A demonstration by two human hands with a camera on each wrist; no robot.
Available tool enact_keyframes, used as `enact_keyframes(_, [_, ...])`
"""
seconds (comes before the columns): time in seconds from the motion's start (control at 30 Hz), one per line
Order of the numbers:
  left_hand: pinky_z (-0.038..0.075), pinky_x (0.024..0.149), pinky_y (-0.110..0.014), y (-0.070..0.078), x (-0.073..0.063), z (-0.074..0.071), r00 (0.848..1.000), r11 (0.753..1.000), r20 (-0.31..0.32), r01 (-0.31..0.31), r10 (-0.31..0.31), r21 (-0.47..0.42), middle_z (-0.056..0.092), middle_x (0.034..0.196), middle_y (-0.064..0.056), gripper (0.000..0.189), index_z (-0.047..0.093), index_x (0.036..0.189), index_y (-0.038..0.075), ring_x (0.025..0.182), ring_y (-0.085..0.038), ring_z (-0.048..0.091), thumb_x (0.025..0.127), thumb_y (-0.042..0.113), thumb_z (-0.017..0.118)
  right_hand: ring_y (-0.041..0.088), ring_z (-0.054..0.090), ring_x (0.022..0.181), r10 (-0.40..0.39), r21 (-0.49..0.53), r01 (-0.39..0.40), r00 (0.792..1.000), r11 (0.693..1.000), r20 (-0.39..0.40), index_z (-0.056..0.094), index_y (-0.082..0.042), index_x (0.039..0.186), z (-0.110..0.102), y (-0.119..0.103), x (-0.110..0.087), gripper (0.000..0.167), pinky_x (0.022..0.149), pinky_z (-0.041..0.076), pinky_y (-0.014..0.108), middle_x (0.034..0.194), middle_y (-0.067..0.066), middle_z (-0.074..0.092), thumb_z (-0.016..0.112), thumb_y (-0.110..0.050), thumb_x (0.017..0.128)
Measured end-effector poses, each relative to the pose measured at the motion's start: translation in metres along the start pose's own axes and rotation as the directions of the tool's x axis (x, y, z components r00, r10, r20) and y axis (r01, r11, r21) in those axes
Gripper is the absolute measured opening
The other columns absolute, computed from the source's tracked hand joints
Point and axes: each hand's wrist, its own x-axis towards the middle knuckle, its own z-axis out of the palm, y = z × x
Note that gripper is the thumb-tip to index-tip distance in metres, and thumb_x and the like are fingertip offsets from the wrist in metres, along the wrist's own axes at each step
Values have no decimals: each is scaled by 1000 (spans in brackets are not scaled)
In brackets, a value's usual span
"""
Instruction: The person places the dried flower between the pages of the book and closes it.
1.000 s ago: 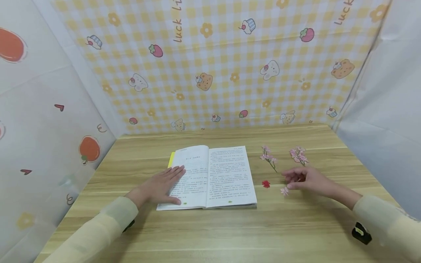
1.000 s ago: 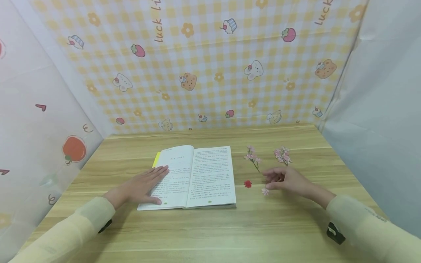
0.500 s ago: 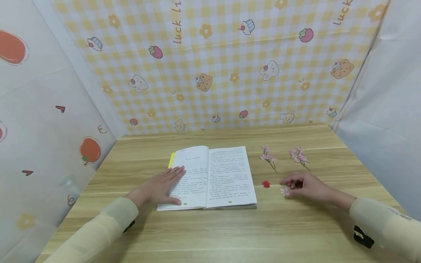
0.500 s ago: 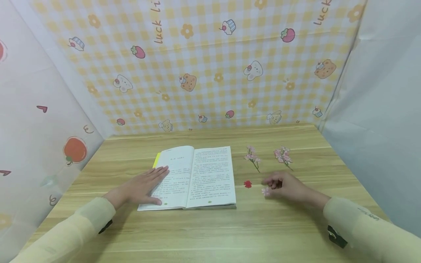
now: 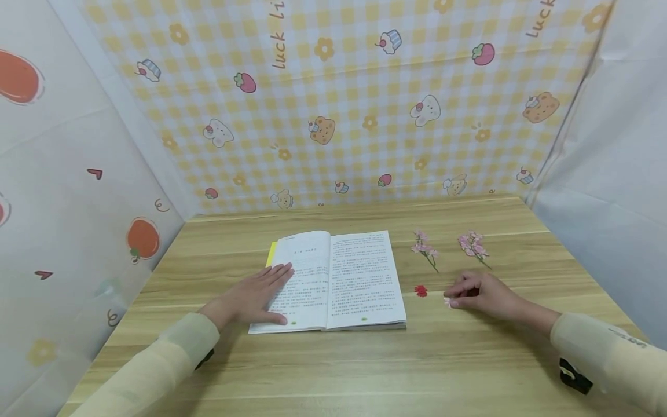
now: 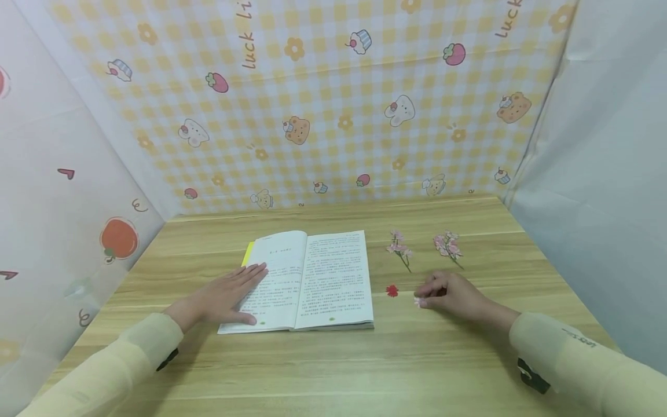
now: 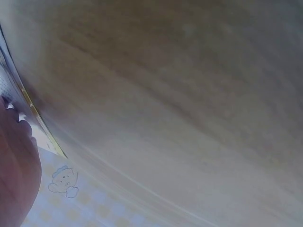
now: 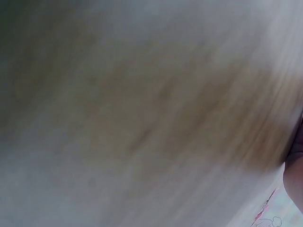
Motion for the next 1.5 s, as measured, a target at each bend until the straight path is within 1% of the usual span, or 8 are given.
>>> enact_keyframes(0.33, [17,117,-43,1,0,1,1000,1000,-9,3,-3,2,9,162,-11,111,13,155,2,147,-27,11,82,81,41,8,56,80,6,12,-6,1000,1000,-25,80,-18,88,0,-3,0,10,66,48,21,86,-10,64,79,-12,80])
enact_keyframes(0.6, [15,117,-42,1,0,0,1000,1000,3,3,-3,3,7,162,-10,112,11,155,3,147,-26,9,82,82,39,10,61,88,151,70,-150,989,986,-7,79,-15,91,-6,-13,2,9,75,51,22,92,-4,69,77,-14,83])
enact_keyframes(0.9, [17,117,-43,0,-1,0,999,1000,-33,-12,12,7,10,162,-11,110,14,155,2,147,-27,12,83,80,42,13,64,89,348,222,-345,937,912,25,75,-3,102,-14,-31,14,23,69,55,28,106,11,70,73,-20,88])
enact_keyframes(0.97, [17,117,-43,0,-1,0,1000,1000,-26,-11,11,2,10,162,-11,110,14,155,2,147,-27,11,83,80,42,15,65,89,358,258,-356,933,898,42,73,0,105,-14,-33,18,27,71,56,30,106,13,70,72,-21,89])
enact_keyframes(1.07, [14,117,-42,1,-2,0,1000,1000,-6,-1,1,-7,8,162,-11,111,13,155,2,147,-27,10,82,82,40,19,68,90,333,316,-337,941,887,68,70,5,108,-13,-36,25,30,74,57,32,104,16,70,71,-19,90])
enact_keyframes(1.2, [13,118,-41,1,-2,0,1000,1000,0,4,-4,-6,8,162,-10,111,12,155,3,147,-26,9,82,82,38,24,69,94,318,406,-334,942,851,107,66,11,112,-9,-41,36,36,80,57,34,106,19,69,70,-18,90])
enact_keyframes(1.37, [14,118,-41,1,-2,0,1000,1000,-3,4,-4,-2,8,162,-10,111,13,155,3,147,-26,9,82,82,38,23,68,97,348,428,-363,930,828,117,65,10,114,0,-50,50,41,83,56,35,111,20,67,72,-22,89])
enact_keyframes(1.5, [14,117,-41,1,-2,1,1000,1000,-3,5,-5,8,8,162,-10,111,13,155,3,147,-26,9,82,83,37,20,67,94,344,476,-357,932,804,116,64,11,113,8,-57,63,39,84,55,36,109,20,67,71,-19,90])
